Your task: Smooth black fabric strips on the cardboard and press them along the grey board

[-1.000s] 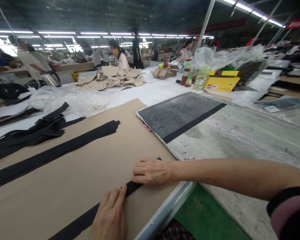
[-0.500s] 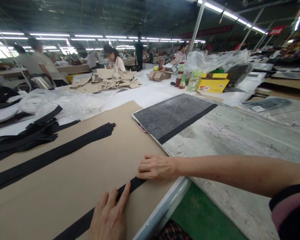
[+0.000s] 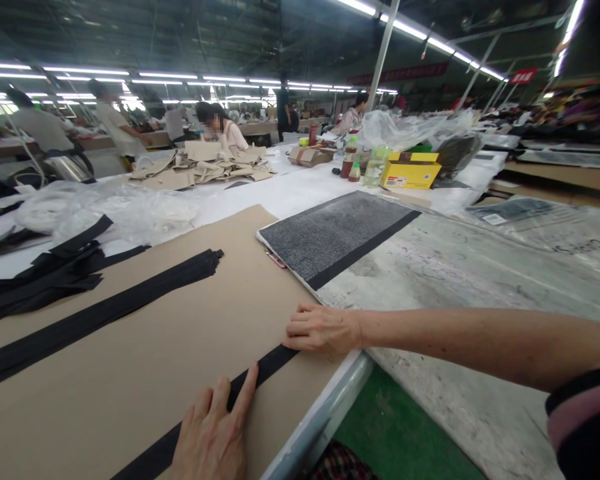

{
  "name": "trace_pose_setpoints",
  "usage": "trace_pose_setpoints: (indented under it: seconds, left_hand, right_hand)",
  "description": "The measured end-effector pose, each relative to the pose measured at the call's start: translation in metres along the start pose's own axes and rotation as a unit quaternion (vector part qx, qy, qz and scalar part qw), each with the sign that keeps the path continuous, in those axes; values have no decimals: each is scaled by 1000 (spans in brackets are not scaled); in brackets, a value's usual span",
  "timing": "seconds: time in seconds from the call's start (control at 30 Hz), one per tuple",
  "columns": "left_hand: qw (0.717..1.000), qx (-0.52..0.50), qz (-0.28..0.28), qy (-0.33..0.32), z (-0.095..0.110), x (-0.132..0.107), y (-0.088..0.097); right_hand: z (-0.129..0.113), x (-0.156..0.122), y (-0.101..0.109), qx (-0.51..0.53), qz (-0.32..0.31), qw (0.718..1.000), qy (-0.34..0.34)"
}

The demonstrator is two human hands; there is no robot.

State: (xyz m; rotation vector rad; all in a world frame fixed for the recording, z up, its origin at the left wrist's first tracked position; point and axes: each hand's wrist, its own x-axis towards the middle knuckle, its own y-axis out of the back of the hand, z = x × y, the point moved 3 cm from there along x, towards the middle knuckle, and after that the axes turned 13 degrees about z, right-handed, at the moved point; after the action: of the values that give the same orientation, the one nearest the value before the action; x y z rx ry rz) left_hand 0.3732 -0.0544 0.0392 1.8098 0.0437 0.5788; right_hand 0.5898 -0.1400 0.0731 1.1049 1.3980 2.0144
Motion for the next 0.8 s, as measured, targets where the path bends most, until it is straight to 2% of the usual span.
trace_pose_setpoints:
  seconds: [0.17,0.53,0.8]
  left_hand:
    - [1000,18,18,-16,0,-2,-1]
    - [1000,10,19,-11,2,-2,1]
    - [1000,14,27,-4,1,-2,6]
  right_hand:
    - [2,-11,4,-19,-8,1000,-14]
    - [2,-23,17,-22,-38,997,-57]
    - [5,-17,21,56,-42,983,-169]
